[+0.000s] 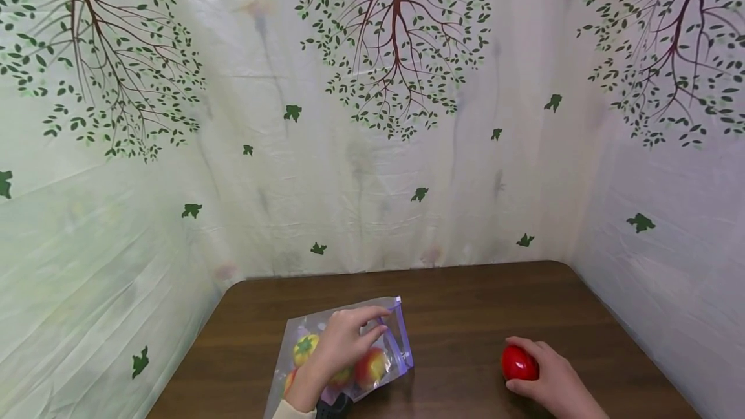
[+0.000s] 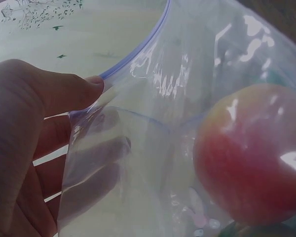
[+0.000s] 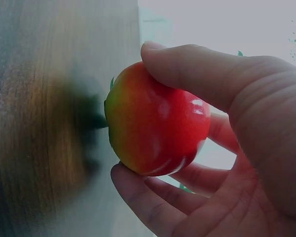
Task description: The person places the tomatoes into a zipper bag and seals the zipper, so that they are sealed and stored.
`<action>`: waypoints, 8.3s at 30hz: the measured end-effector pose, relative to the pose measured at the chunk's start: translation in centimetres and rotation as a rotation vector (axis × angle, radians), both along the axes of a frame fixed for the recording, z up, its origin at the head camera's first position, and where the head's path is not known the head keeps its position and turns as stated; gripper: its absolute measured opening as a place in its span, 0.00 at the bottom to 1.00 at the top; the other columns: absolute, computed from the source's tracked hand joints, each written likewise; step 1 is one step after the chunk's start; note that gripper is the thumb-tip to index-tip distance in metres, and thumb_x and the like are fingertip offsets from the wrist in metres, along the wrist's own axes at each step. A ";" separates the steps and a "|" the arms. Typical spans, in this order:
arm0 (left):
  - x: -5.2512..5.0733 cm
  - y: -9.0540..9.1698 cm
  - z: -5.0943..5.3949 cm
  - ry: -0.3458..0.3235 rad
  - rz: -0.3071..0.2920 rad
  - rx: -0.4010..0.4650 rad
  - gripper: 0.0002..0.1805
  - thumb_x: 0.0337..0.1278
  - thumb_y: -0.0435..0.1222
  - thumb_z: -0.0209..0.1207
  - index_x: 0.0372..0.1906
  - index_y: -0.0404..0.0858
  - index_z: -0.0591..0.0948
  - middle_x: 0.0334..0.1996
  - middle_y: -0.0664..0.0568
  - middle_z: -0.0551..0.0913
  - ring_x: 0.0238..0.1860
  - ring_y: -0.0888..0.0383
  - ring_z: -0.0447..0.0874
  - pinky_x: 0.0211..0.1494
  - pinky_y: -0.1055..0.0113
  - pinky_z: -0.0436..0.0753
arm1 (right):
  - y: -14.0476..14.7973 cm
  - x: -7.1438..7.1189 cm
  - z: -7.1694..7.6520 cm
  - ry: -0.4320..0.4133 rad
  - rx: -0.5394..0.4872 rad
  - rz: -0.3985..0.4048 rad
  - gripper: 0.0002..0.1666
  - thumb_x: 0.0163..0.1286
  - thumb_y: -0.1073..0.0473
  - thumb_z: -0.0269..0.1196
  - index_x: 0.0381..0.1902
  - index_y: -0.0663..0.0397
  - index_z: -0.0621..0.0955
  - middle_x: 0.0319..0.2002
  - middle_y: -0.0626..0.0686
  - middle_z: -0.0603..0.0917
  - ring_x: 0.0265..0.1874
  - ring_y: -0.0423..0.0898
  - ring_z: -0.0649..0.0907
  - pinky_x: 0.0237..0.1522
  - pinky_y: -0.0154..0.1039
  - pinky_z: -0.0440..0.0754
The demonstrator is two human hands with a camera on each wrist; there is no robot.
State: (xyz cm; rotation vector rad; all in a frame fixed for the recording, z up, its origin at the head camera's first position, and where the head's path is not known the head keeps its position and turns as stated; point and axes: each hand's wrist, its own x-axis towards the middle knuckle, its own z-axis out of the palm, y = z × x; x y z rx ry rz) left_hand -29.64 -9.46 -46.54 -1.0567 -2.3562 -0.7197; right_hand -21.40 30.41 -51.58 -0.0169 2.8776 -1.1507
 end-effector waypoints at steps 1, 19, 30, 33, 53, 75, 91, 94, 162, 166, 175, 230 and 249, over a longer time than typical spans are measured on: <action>0.0 0.0 0.0 0.001 -0.001 0.001 0.12 0.63 0.43 0.67 0.51 0.53 0.86 0.43 0.67 0.87 0.36 0.74 0.81 0.40 0.72 0.80 | 0.1 0.0 0.0 0.001 0.001 0.001 0.47 0.50 0.45 0.80 0.66 0.50 0.75 0.53 0.59 0.79 0.44 0.54 0.79 0.36 0.51 0.83; 0.0 0.0 -0.1 0.001 0.006 0.002 0.14 0.62 0.41 0.68 0.52 0.52 0.86 0.44 0.63 0.88 0.33 0.73 0.80 0.38 0.71 0.80 | -0.7 0.1 1.1 0.074 -0.033 -0.020 0.49 0.51 0.48 0.80 0.67 0.58 0.72 0.60 0.65 0.78 0.47 0.56 0.81 0.37 0.50 0.84; -0.1 0.1 -0.1 -0.017 0.010 -0.003 0.14 0.63 0.44 0.67 0.53 0.53 0.86 0.44 0.65 0.88 0.30 0.74 0.76 0.37 0.72 0.79 | -1.4 0.1 1.6 0.133 -0.024 -0.023 0.47 0.51 0.48 0.80 0.66 0.54 0.74 0.57 0.60 0.78 0.49 0.57 0.81 0.38 0.51 0.85; -0.1 0.1 0.0 -0.022 0.011 -0.006 0.13 0.64 0.44 0.67 0.53 0.53 0.86 0.45 0.65 0.88 0.30 0.74 0.76 0.37 0.72 0.79 | -1.4 -0.1 1.7 0.147 -0.014 -0.016 0.47 0.51 0.48 0.80 0.66 0.54 0.74 0.55 0.59 0.79 0.48 0.56 0.81 0.38 0.52 0.85; -0.1 0.1 0.1 -0.030 0.011 0.007 0.15 0.63 0.43 0.67 0.54 0.52 0.86 0.46 0.65 0.88 0.35 0.72 0.82 0.40 0.70 0.81 | -2.6 -0.5 2.9 0.162 -0.056 -0.022 0.48 0.52 0.47 0.79 0.68 0.49 0.72 0.62 0.62 0.76 0.54 0.60 0.79 0.41 0.52 0.84; 0.0 0.1 0.1 -0.037 0.010 -0.005 0.15 0.64 0.43 0.67 0.54 0.52 0.86 0.46 0.64 0.88 0.33 0.74 0.80 0.40 0.70 0.81 | -4.3 -1.7 4.2 0.144 -0.082 -0.017 0.47 0.52 0.47 0.79 0.68 0.49 0.73 0.63 0.62 0.76 0.53 0.59 0.79 0.41 0.52 0.84; -0.2 0.2 0.0 -0.022 0.007 -0.007 0.14 0.63 0.43 0.67 0.53 0.52 0.86 0.44 0.64 0.88 0.31 0.74 0.78 0.38 0.72 0.80 | -5.3 -2.5 4.6 0.162 -0.135 0.001 0.46 0.53 0.49 0.79 0.68 0.48 0.72 0.64 0.60 0.75 0.54 0.60 0.78 0.41 0.49 0.85; -0.2 0.2 0.0 -0.021 0.007 -0.006 0.14 0.63 0.43 0.67 0.53 0.52 0.86 0.44 0.64 0.88 0.32 0.74 0.79 0.38 0.72 0.80 | -5.6 -2.7 4.8 0.157 -0.140 0.007 0.46 0.53 0.48 0.79 0.68 0.47 0.73 0.64 0.59 0.75 0.54 0.59 0.78 0.41 0.49 0.85; -0.5 -0.3 0.4 -0.056 0.006 0.021 0.16 0.62 0.42 0.68 0.55 0.53 0.86 0.48 0.63 0.88 0.25 0.74 0.74 0.32 0.78 0.75 | -13.5 -6.9 6.4 0.251 -0.241 0.178 0.42 0.53 0.49 0.80 0.65 0.41 0.76 0.58 0.50 0.79 0.51 0.53 0.81 0.44 0.43 0.85; -0.4 -0.4 0.4 -0.084 0.007 0.031 0.16 0.62 0.41 0.69 0.54 0.53 0.86 0.48 0.62 0.88 0.23 0.74 0.71 0.29 0.79 0.73 | -13.9 -7.2 6.4 0.267 -0.225 0.205 0.41 0.54 0.49 0.79 0.65 0.40 0.76 0.54 0.48 0.79 0.51 0.52 0.81 0.44 0.42 0.85; -0.3 -0.6 0.7 -0.141 0.003 0.040 0.15 0.64 0.44 0.67 0.55 0.52 0.86 0.49 0.61 0.87 0.26 0.75 0.75 0.34 0.78 0.78 | -14.4 -7.4 6.2 0.235 -0.253 0.223 0.40 0.55 0.49 0.79 0.65 0.39 0.76 0.57 0.50 0.79 0.52 0.53 0.81 0.43 0.40 0.85; 0.0 -0.1 0.5 -0.091 0.004 0.053 0.15 0.63 0.41 0.68 0.54 0.52 0.86 0.47 0.60 0.88 0.29 0.71 0.76 0.33 0.78 0.76 | -16.2 -8.8 2.1 0.065 -0.290 0.512 0.31 0.64 0.51 0.73 0.62 0.51 0.79 0.54 0.48 0.82 0.52 0.51 0.81 0.48 0.43 0.83; 0.2 0.0 0.4 -0.096 0.012 0.045 0.15 0.64 0.42 0.67 0.55 0.54 0.86 0.49 0.65 0.86 0.38 0.72 0.83 0.43 0.77 0.81 | -17.1 -8.9 1.2 -0.017 -0.398 0.629 0.29 0.69 0.57 0.66 0.67 0.51 0.75 0.57 0.53 0.81 0.51 0.53 0.82 0.48 0.38 0.83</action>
